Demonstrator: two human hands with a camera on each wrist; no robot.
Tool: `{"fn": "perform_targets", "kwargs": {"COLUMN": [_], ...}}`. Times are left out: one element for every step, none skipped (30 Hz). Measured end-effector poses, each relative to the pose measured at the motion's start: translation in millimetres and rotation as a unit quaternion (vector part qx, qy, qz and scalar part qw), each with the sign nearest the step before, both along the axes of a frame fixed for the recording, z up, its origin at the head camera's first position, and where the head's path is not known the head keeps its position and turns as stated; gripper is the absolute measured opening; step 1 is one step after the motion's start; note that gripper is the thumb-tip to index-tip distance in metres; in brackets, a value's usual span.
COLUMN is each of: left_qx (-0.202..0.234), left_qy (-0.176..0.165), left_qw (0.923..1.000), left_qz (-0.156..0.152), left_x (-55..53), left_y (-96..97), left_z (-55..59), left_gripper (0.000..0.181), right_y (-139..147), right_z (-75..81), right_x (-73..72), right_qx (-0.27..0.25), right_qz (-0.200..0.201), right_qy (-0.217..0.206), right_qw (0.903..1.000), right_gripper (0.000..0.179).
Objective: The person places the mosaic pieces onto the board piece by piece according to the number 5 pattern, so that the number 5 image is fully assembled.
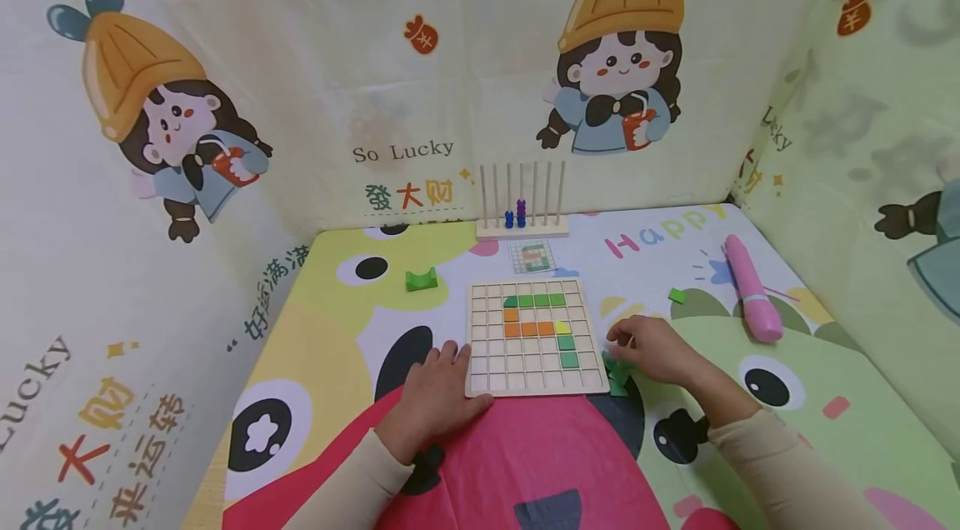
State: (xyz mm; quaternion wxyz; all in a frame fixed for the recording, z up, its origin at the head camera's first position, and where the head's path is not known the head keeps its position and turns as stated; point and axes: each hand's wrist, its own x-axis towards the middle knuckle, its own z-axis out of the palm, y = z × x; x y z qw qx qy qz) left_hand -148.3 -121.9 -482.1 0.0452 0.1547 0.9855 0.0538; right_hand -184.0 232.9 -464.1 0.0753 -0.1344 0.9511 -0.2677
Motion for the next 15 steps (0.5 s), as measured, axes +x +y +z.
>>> {"fn": "perform_targets", "kwargs": {"left_qx": [0.000, 0.000, -0.001, -0.002, -0.002, -0.003, -0.003, -0.005, -0.005, -0.005, -0.005, -0.006, -0.006, -0.006, -0.005], "left_qy": [-0.001, -0.002, -0.002, -0.002, -0.002, -0.002, -0.002, -0.003, -0.003, -0.004, -0.003, -0.003, -0.002, -0.001, 0.000], "left_qw": [1.0000, 1.0000, 1.0000, 1.0000, 1.0000, 1.0000, 1.0000, 1.0000, 1.0000, 1.0000, 1.0000, 1.0000, 1.0000, 1.0000, 1.0000], "left_qz": [0.000, 0.000, 0.001, 0.000, 0.001, 0.001, 0.000, 0.000, 0.000, 0.000, 0.000, 0.000, -0.001, -0.001, -0.002], "left_x": [0.2, 0.4, 0.6, 0.8, 1.0, 1.0, 1.0, 0.9, 0.9, 0.8, 0.6, 0.5, 0.4, 0.4, 0.5], "left_y": [0.1, 0.3, 0.5, 0.7, 0.8, 0.9, 0.9, 0.9, 0.9, 0.9, 0.8, 0.7, 0.7, 0.7, 0.6], "left_z": [0.5, 1.1, 1.7, 2.2, 2.2, 2.1, 2.1, 1.9, 1.6, 1.3, 1.1, 0.9, 0.8, 1.0, 0.8], "left_gripper": [0.094, 0.094, 0.094, 0.094, 0.093, 0.093, 0.093, 0.093, 0.093, 0.093, 0.093, 0.093, 0.094, 0.094, 0.094], "right_y": [-1.4, -2.9, -4.4, -6.6, -8.5, -10.1, -11.4, -12.8, -13.9, -14.7, -15.2, -15.7, -16.2, -16.7, -17.0], "right_z": [-2.0, -3.9, -5.3, -6.5, -6.6, -6.5, -6.0, -5.7, -5.6, -5.5, -5.2, -4.7, -4.5, -4.5, -4.9], "right_x": [1.1, 1.9, 2.5, 3.3, 4.2, 4.8, 5.2, 5.6, 5.8, 5.7, 5.5, 5.5, 5.4, 5.2, 4.9], "right_qx": [0.011, 0.022, 0.035, 0.048, 0.057, 0.066, 0.074, 0.081, 0.087, 0.091, 0.094, 0.095, 0.096, 0.096, 0.096], "right_qz": [0.003, 0.004, 0.003, -0.002, -0.006, -0.009, -0.011, -0.016, -0.021, -0.026, -0.029, -0.032, -0.036, -0.041, -0.046], "right_qy": [-0.003, -0.006, -0.009, -0.013, -0.016, -0.019, -0.020, -0.021, -0.023, -0.027, -0.029, -0.031, -0.035, -0.037, -0.039], "right_qw": [0.9999, 0.9997, 0.9993, 0.9988, 0.9982, 0.9976, 0.9970, 0.9964, 0.9957, 0.9952, 0.9948, 0.9945, 0.9942, 0.9938, 0.9935], "right_gripper": [0.022, 0.023, 0.025, 0.026, 0.028, 0.029, 0.030, 0.029, 0.029, 0.029, 0.029, 0.028, 0.028, 0.027, 0.026]}}
